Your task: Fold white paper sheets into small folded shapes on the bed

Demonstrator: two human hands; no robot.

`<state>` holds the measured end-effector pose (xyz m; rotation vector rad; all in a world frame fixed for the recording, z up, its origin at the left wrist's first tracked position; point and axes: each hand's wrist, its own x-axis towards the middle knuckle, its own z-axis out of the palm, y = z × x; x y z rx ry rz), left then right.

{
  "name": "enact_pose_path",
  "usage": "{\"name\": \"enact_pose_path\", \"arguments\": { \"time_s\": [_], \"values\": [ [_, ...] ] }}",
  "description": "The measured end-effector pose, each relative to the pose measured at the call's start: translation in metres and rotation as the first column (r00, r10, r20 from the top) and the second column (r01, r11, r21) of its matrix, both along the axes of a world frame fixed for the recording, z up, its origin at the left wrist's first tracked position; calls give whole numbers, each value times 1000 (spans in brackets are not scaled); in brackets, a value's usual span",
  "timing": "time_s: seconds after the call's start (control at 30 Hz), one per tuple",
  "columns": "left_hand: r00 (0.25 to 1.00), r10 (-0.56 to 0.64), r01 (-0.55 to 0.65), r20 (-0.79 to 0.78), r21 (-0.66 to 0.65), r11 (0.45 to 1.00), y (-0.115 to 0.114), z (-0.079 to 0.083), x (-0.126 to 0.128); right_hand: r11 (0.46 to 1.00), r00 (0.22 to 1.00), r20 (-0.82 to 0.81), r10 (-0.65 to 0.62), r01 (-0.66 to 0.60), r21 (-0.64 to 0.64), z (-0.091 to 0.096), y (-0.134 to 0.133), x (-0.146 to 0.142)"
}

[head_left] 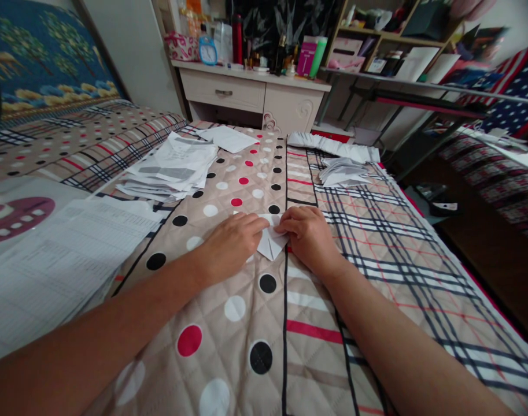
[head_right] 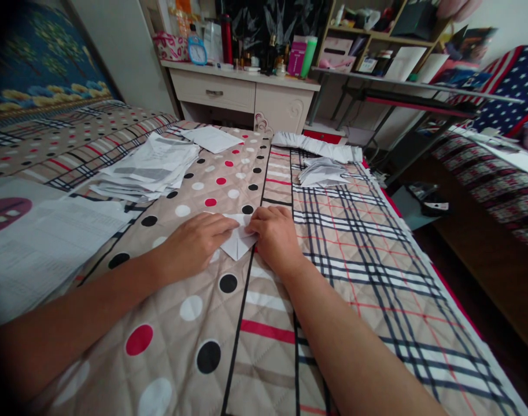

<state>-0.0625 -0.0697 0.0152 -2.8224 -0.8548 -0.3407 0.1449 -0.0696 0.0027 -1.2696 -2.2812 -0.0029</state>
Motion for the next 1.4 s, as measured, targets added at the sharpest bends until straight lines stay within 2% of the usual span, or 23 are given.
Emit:
{"name": "enact_pose_path", "arguments": {
  "time_s": [0.13,0.33,0.57,0.83,0.97,1.0,1.07,1.13,1.2,1.27,1.4],
  "values": [
    [999,11,-15,-53,-83,996,-5,0,6,999,998,-46,-49,48,-21,0,-1,2],
    [995,46,-54,-84,-104,993,-10,3,10,981,976,-117,-185,177,-79,0,-1,12],
    [996,87,-85,9,-116,990,-9,-3,8,973,961,-162,-222,207,-103,-1,-1,21],
    [995,60,-67,-82,-78,995,-12,-1,10,965,943,-224,-248,220,-141,-2,-1,24],
    [992,48,-53,-116,-34,998,-12,2,12,951,907,-296,-300,308,-19,4,-6,18],
    [992,44,-47,-122,-21,999,-11,2,13,955,909,-313,-275,296,18,6,-9,13],
    [989,38,-41,-141,-13,999,-10,4,14,985,929,-337,-151,171,31,9,-15,0],
    [982,54,-62,-181,-39,997,-11,7,16,1000,958,-286,-15,11,-16,9,-21,-15],
    [970,69,-89,-233,-77,993,-16,9,19,994,972,-231,49,-70,-86,8,-24,-26],
    [959,99,-124,-266,-80,989,-27,8,25,991,977,-209,36,-61,-118,5,-23,-29],
    [921,271,-282,-279,1,959,-53,1,40,996,984,-174,-41,26,-86,-1,-15,-20]
  ]
}}
